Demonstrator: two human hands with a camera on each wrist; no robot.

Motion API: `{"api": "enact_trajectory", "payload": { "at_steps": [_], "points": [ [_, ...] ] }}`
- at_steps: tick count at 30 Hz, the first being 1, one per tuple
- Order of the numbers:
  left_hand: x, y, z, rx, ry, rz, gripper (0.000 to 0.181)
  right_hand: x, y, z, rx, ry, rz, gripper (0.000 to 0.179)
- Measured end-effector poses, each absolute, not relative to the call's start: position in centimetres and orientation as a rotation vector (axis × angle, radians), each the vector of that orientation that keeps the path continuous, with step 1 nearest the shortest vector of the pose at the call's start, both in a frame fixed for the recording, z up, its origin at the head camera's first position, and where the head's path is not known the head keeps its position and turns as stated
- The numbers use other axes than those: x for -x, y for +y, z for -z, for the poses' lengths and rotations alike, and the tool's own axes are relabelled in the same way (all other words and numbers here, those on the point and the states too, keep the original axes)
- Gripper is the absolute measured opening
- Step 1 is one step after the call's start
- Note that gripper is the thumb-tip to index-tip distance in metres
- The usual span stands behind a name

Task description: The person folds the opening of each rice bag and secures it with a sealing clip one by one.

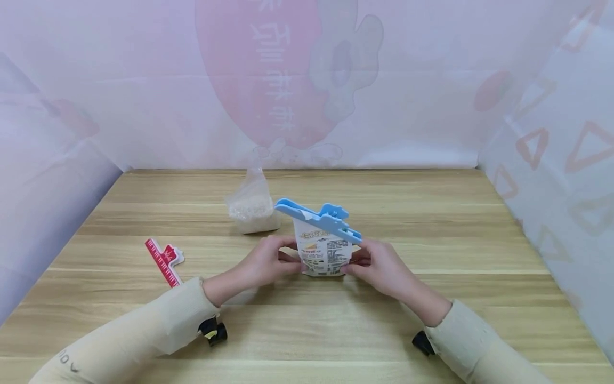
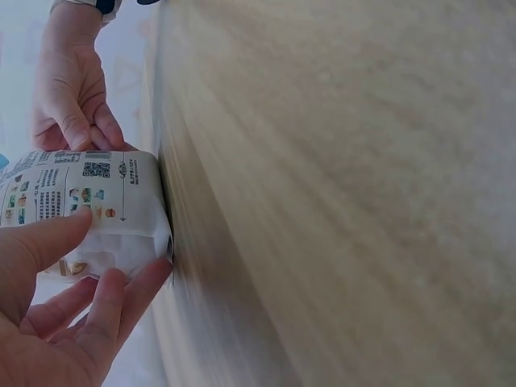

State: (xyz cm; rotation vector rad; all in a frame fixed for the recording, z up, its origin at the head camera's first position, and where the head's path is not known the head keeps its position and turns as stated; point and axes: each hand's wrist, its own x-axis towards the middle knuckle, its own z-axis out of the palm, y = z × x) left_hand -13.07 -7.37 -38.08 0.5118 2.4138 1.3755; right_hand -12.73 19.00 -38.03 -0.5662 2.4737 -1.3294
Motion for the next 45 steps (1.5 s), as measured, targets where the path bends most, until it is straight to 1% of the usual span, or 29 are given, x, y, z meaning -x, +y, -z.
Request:
{"api": "enact_trajectory", "payload": {
  "at_steps": [4, 12, 17, 24, 31, 40, 45],
  "points": [
    [13.4, -7.3, 38.4, -0.483, 2.414, -1.356, 0.033, 12.9, 19.2, 38.2, 0.536, 2.490, 1.309, 0.049],
    [14.5, -6.9, 38.5, -0.474, 2.412, -1.351, 0.034, 13.6, 19.7, 38.2, 0.471, 2.527, 1.249, 0.055],
    [15.4, -6.5, 38.5, -0.530, 2.438, -1.326, 0.037, 14.0, 20.1, 38.3, 0.483, 2.528, 1.260, 0.057],
    [16.2, -6.0, 38.8, -0.537, 2.435, -1.324, 0.038, 14.6, 20.5, 38.2, 0.507, 2.524, 1.270, 0.057],
    [17.0, -5.5, 38.8, -0.535, 2.451, -1.314, 0.038, 15.2, 20.9, 37.9, 0.533, 2.548, 1.257, 0.060],
    [17.9, -5.0, 38.7, -0.517, 2.420, -1.343, 0.038, 16.3, 21.2, 38.0, 0.513, 2.551, 1.224, 0.056],
    [18.4, -4.6, 38.7, -0.496, 2.421, -1.325, 0.039, 16.6, 21.5, 38.0, 0.500, 2.561, 1.204, 0.057]
  ]
}}
